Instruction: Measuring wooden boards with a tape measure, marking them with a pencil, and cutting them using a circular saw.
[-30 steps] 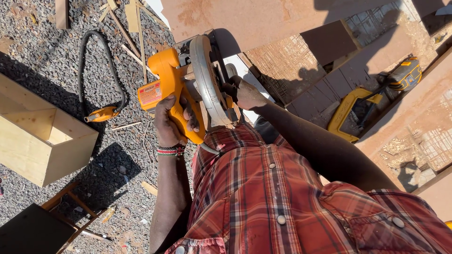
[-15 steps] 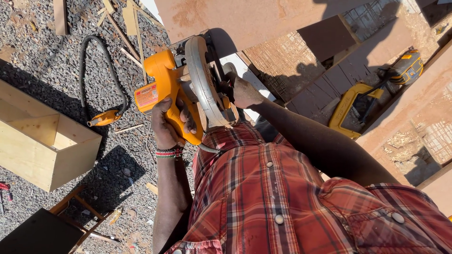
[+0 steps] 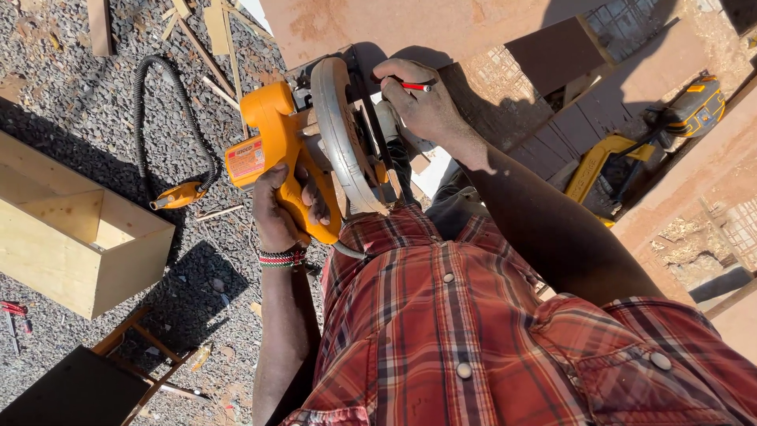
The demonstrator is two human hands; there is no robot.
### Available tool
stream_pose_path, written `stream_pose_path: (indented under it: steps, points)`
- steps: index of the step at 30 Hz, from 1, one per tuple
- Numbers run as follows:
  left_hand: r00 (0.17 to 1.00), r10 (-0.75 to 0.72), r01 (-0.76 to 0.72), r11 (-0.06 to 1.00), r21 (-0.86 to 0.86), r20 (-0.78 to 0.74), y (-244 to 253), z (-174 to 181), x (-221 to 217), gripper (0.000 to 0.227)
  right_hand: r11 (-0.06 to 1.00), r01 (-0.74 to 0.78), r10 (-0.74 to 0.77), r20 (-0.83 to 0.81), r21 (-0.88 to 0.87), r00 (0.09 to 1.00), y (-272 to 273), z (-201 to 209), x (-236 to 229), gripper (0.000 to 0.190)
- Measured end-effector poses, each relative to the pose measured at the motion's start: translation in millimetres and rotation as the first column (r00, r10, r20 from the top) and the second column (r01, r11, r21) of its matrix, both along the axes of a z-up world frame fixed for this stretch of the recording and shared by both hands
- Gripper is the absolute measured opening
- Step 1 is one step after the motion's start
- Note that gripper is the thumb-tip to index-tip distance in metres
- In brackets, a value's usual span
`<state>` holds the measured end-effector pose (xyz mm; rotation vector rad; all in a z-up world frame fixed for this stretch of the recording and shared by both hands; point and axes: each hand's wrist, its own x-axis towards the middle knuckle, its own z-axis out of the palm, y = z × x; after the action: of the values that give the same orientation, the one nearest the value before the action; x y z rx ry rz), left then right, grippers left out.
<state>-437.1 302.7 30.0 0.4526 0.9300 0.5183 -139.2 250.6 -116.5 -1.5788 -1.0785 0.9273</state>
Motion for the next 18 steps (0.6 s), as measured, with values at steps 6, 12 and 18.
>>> stream_pose_path:
  steps: [6,12,18]
  points:
    - [1.000,-0.003,0.003,1.000,0.011,0.007,3.3,2.9,1.1,0.043,0.995,-0.095,0.096,0.050,-0.021,0.994,24.2,-32.8,9.3,0.014]
    - [0.999,-0.027,0.023,0.996,0.088,0.041,3.8,4.1,0.9,0.042,0.980,-0.116,0.125,0.043,-0.161,0.991,26.4,-18.1,14.5,0.011]
    - [1.000,0.002,-0.003,0.998,0.061,0.025,2.9,5.4,2.6,0.039,0.987,-0.090,0.089,-0.014,-0.133,0.996,22.0,-6.7,11.7,0.012]
